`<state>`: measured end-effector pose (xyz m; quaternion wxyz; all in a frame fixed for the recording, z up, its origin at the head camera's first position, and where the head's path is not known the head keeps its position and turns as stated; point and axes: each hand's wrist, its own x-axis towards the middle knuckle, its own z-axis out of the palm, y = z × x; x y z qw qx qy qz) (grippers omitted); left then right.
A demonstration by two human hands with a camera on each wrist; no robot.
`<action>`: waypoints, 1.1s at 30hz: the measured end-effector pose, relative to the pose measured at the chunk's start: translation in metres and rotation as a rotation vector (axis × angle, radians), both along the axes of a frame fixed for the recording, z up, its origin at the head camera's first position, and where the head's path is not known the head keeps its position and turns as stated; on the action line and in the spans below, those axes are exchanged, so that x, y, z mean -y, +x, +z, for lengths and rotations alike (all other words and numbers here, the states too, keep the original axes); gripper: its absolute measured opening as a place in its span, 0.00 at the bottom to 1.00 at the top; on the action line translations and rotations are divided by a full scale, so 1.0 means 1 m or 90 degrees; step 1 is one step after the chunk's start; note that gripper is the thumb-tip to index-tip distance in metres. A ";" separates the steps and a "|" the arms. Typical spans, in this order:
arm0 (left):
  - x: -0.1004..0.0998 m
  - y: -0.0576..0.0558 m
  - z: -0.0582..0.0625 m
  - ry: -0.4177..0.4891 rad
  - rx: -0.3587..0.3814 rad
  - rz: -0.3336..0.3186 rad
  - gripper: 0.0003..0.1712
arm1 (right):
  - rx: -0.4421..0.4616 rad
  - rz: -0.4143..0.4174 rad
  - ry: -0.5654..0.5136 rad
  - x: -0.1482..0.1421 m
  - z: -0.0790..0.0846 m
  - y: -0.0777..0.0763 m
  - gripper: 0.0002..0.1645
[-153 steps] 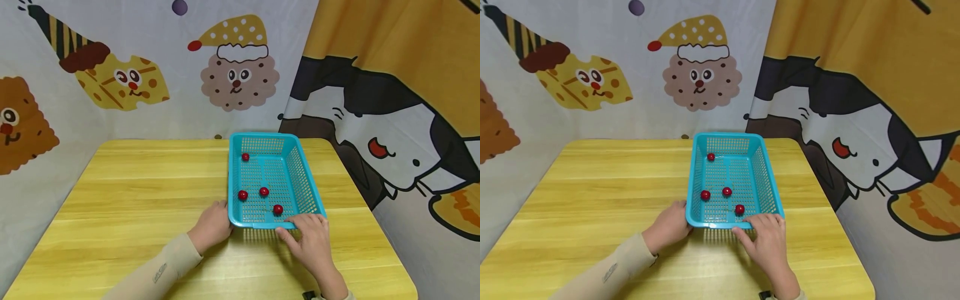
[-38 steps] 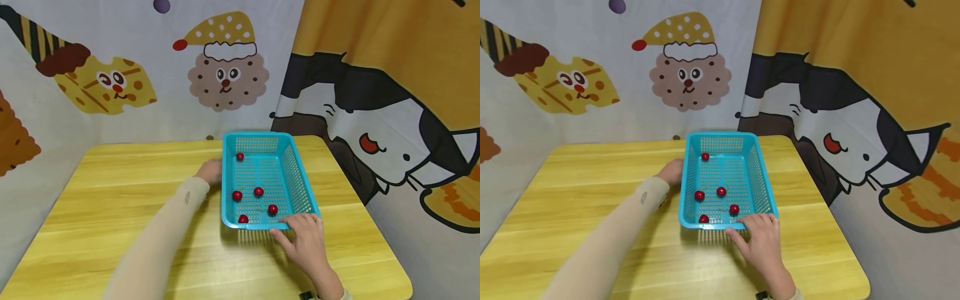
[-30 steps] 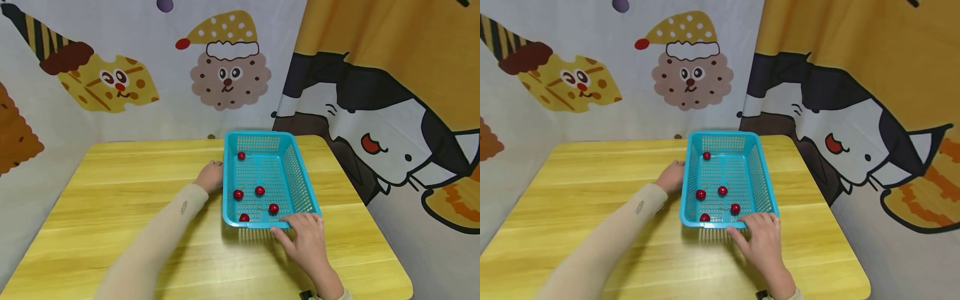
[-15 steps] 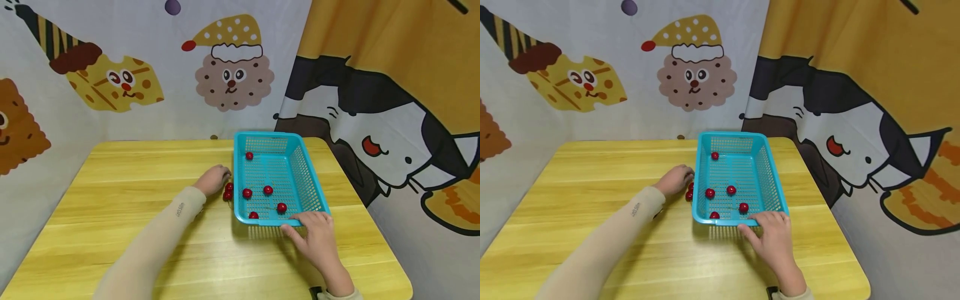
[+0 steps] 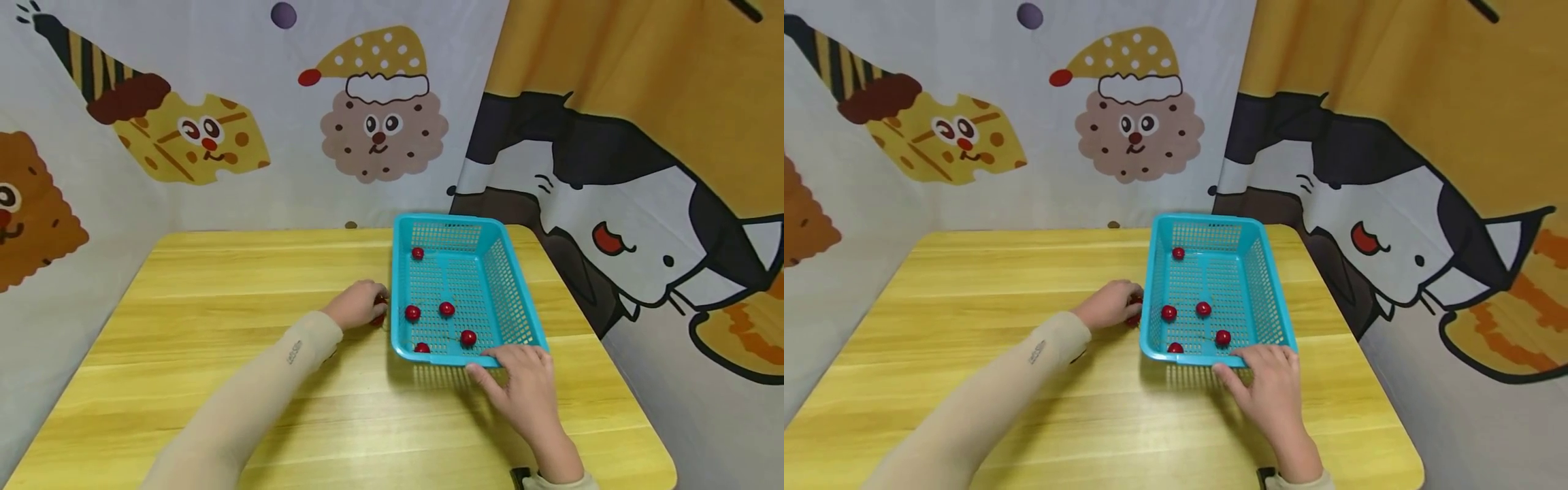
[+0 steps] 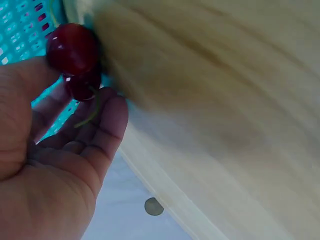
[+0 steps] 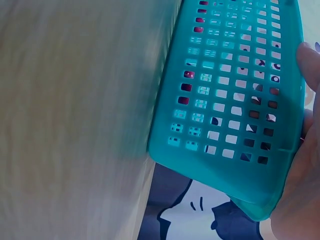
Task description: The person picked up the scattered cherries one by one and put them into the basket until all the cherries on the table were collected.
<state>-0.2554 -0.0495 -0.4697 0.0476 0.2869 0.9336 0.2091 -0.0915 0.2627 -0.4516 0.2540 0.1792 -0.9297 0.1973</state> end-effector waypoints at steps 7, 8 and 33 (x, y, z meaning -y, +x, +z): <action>-0.003 -0.007 0.001 -0.018 0.041 0.016 0.13 | -0.002 0.002 -0.006 0.001 -0.003 -0.002 0.22; -0.002 -0.007 0.002 -0.008 0.040 0.034 0.14 | -0.002 0.003 -0.006 0.002 -0.003 -0.002 0.22; -0.041 0.024 0.044 0.083 -0.232 -0.020 0.22 | -0.016 -0.003 -0.009 0.002 -0.006 -0.003 0.23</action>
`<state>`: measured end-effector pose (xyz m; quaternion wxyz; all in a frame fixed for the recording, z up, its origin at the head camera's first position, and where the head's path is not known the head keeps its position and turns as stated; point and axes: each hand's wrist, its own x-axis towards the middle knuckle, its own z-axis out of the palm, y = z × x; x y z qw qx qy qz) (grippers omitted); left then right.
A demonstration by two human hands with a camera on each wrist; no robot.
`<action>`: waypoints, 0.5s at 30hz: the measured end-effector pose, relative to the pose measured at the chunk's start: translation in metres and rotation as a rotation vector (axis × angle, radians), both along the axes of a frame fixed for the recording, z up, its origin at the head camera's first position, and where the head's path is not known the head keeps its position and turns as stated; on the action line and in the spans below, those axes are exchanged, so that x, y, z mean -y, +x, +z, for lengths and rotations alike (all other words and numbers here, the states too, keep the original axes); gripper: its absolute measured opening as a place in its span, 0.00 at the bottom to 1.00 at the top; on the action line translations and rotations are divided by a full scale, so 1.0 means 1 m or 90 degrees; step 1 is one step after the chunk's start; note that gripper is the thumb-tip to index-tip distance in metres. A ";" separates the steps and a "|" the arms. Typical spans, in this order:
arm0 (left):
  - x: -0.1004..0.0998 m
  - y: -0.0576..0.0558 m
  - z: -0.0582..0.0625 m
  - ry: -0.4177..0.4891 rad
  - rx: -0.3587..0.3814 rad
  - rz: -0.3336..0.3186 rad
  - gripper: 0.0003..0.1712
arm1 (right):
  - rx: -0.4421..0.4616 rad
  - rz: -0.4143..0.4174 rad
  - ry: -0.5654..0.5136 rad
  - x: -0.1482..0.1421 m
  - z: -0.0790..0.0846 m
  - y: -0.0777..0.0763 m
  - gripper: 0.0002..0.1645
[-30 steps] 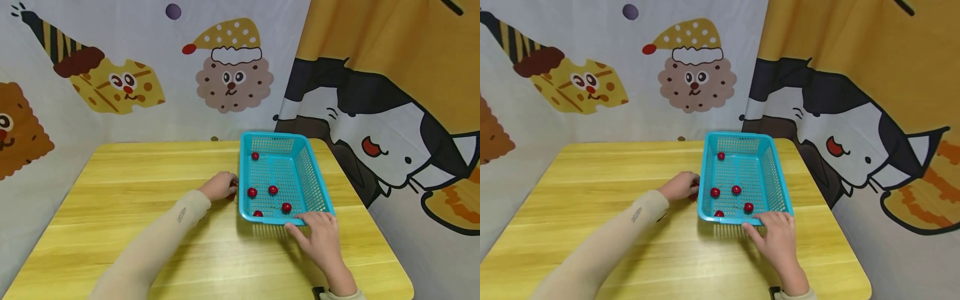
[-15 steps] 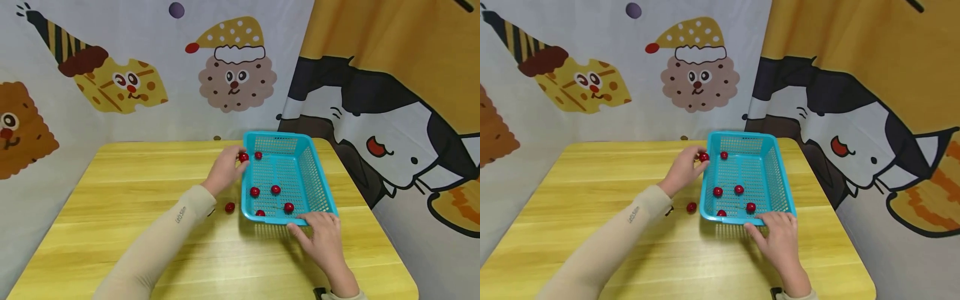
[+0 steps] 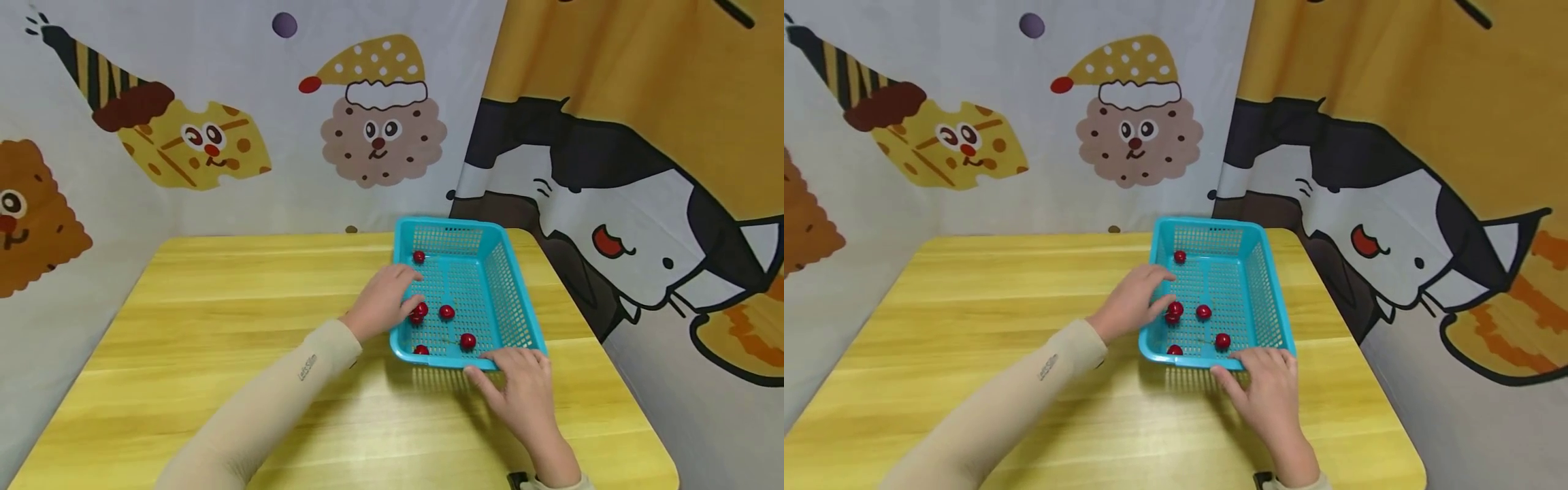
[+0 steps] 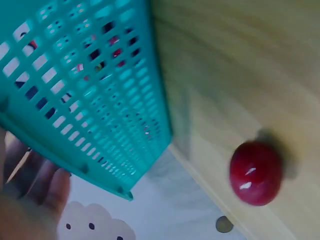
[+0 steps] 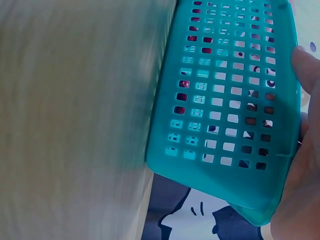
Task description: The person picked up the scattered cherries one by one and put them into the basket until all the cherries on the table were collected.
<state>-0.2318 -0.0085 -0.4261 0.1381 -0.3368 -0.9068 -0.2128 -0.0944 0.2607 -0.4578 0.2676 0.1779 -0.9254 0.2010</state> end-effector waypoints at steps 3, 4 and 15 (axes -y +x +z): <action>0.016 0.011 -0.004 0.049 -0.033 0.040 0.17 | 0.002 0.006 0.004 0.001 0.000 -0.001 0.23; 0.021 0.014 -0.006 0.061 -0.035 0.059 0.15 | 0.002 0.009 0.003 0.002 0.000 -0.001 0.23; 0.046 0.043 -0.029 -0.069 0.209 0.048 0.28 | 0.001 -0.001 -0.001 0.001 0.001 0.001 0.23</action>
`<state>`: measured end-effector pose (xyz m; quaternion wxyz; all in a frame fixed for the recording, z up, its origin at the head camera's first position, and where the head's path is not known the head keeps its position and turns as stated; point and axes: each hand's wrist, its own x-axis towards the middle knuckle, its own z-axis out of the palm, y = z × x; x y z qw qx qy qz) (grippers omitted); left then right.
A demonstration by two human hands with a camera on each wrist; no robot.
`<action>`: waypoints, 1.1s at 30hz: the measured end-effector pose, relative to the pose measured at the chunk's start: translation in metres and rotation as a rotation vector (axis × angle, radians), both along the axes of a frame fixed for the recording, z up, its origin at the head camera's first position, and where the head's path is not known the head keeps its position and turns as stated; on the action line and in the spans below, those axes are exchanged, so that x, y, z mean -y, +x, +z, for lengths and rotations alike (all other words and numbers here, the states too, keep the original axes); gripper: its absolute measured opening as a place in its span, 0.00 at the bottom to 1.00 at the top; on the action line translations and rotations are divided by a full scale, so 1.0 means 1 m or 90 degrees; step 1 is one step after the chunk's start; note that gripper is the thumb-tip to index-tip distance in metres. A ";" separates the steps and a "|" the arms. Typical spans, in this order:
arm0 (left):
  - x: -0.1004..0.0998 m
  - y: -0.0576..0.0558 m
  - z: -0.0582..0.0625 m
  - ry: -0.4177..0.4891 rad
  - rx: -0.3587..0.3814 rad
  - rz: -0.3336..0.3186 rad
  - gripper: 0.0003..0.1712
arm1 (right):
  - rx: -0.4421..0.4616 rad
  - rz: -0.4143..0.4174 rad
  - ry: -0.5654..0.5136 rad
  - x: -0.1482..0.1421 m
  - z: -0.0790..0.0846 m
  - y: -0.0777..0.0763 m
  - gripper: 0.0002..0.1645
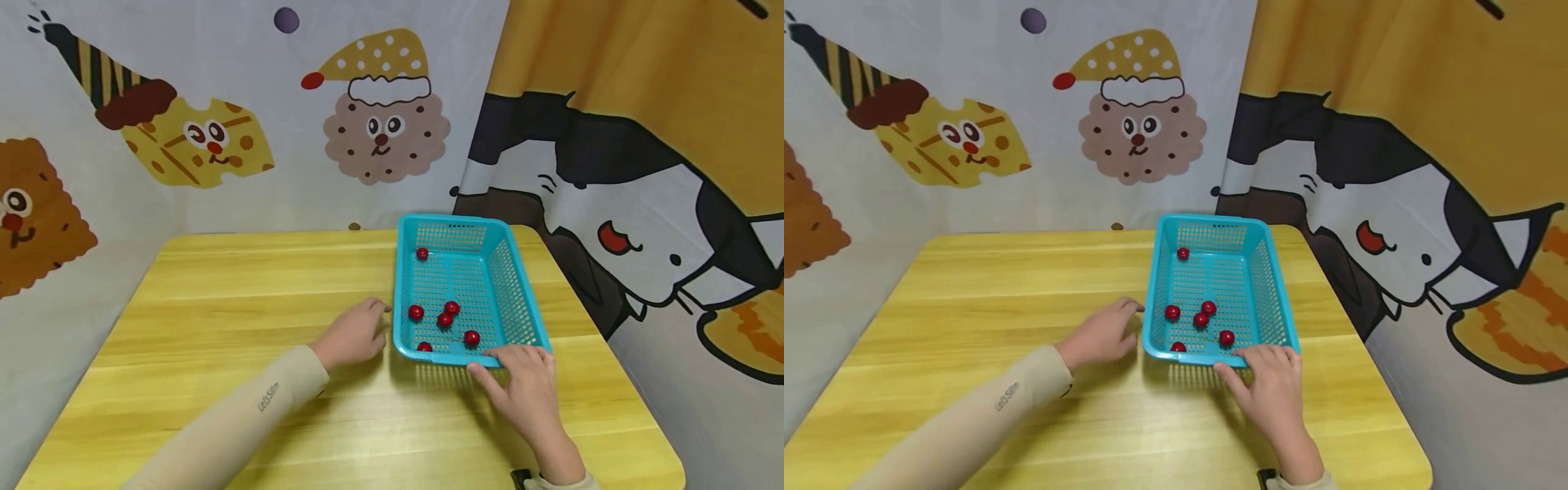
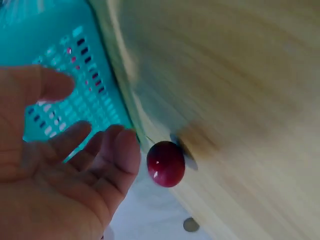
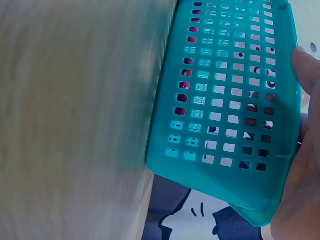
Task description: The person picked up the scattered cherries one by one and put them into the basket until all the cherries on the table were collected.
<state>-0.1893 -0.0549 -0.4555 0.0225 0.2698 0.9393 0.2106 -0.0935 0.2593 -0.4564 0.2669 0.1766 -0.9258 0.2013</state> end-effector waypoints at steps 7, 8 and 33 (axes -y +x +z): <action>-0.015 0.003 -0.018 -0.012 -0.037 -0.053 0.24 | -0.005 0.002 0.000 0.000 -0.004 0.001 0.23; -0.018 0.003 -0.020 -0.008 -0.041 -0.060 0.22 | -0.004 0.001 -0.001 0.000 -0.004 0.001 0.23; 0.011 0.004 -0.018 -0.023 -0.078 0.087 0.09 | -0.005 0.002 0.010 0.001 -0.001 -0.001 0.24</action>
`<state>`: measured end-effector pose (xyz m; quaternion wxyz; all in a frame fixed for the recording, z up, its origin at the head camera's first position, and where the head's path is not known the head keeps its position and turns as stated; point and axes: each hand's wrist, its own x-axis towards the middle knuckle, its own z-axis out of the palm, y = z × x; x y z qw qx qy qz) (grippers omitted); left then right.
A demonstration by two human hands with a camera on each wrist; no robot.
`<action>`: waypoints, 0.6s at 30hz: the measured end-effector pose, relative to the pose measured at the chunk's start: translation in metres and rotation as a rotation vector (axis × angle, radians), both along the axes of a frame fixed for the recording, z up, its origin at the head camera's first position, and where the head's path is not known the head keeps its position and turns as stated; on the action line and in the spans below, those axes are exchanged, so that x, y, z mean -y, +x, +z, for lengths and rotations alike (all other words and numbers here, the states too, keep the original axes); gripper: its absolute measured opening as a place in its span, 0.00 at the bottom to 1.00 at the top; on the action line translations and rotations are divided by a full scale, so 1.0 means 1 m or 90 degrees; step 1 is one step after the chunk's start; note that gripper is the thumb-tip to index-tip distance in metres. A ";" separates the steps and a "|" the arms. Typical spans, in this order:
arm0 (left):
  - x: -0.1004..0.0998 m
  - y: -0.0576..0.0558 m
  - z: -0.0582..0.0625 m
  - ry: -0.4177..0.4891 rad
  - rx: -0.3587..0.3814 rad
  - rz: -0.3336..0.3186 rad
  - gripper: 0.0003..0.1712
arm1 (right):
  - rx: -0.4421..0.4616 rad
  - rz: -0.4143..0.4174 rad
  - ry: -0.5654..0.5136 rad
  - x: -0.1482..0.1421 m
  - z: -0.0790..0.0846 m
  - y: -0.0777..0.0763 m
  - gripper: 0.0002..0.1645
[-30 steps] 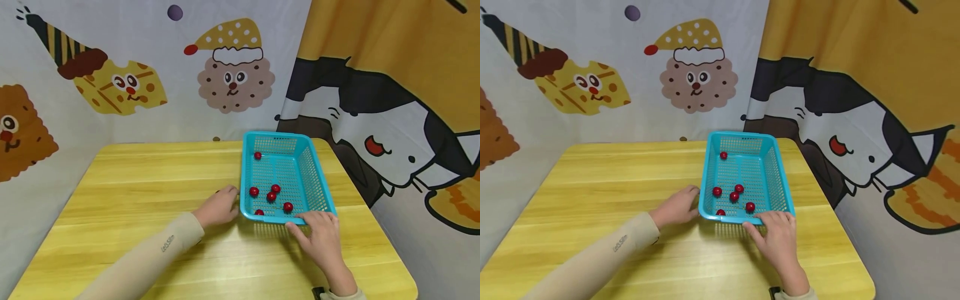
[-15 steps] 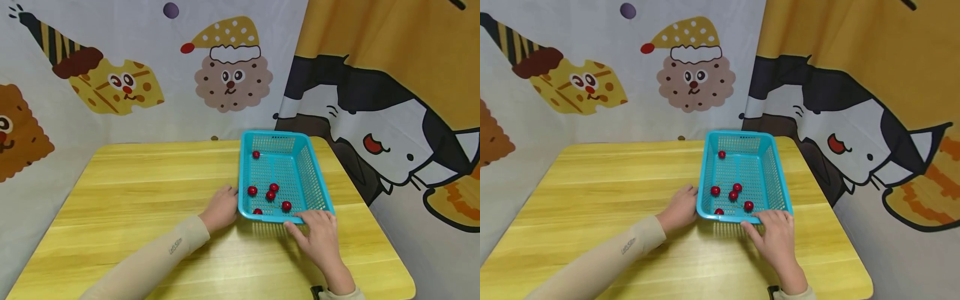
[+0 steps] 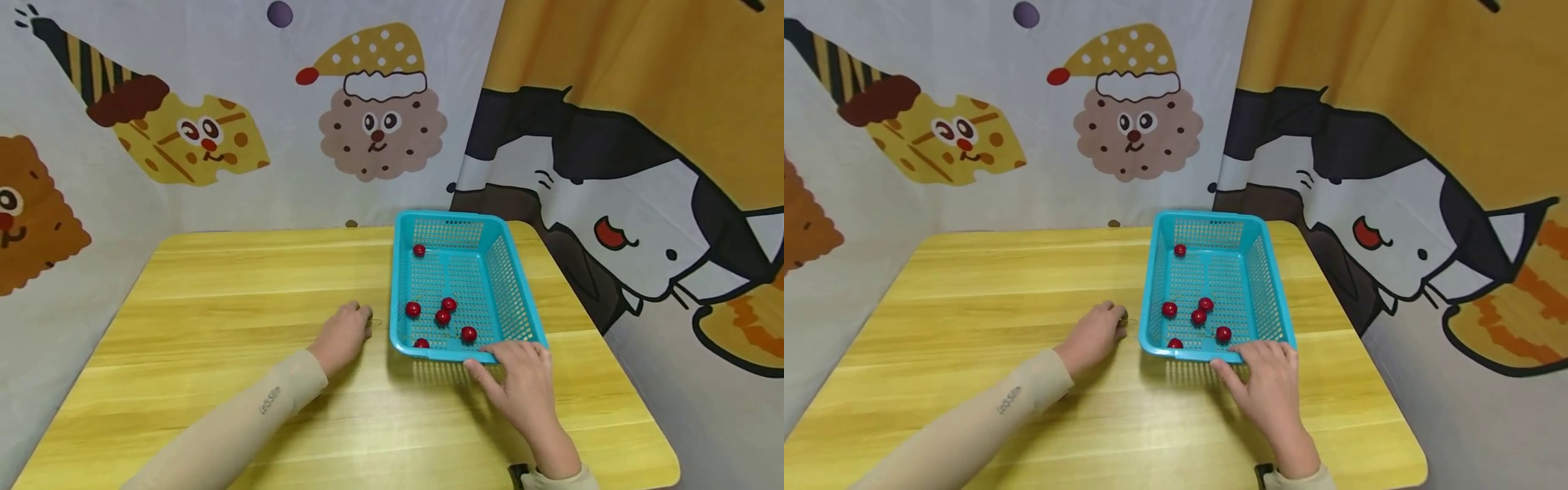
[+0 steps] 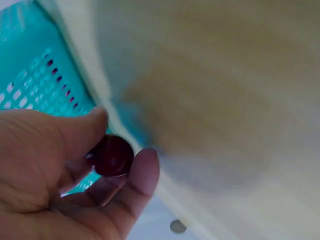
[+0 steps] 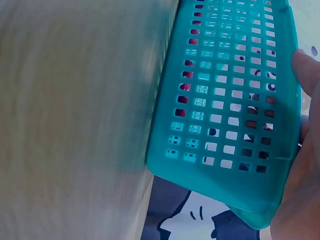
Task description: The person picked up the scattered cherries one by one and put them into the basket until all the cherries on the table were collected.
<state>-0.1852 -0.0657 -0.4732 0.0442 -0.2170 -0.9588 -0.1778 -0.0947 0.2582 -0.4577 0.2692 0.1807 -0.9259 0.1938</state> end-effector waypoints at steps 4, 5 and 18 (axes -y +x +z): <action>0.006 -0.009 0.026 0.137 -0.043 0.071 0.15 | -0.005 0.012 0.006 0.004 0.000 0.001 0.25; 0.007 -0.010 0.035 0.177 -0.060 0.090 0.17 | -0.005 0.017 0.004 0.007 0.000 0.001 0.25; -0.020 0.019 0.060 0.045 -0.017 -0.218 0.14 | -0.018 0.109 -0.007 0.070 -0.001 0.000 0.22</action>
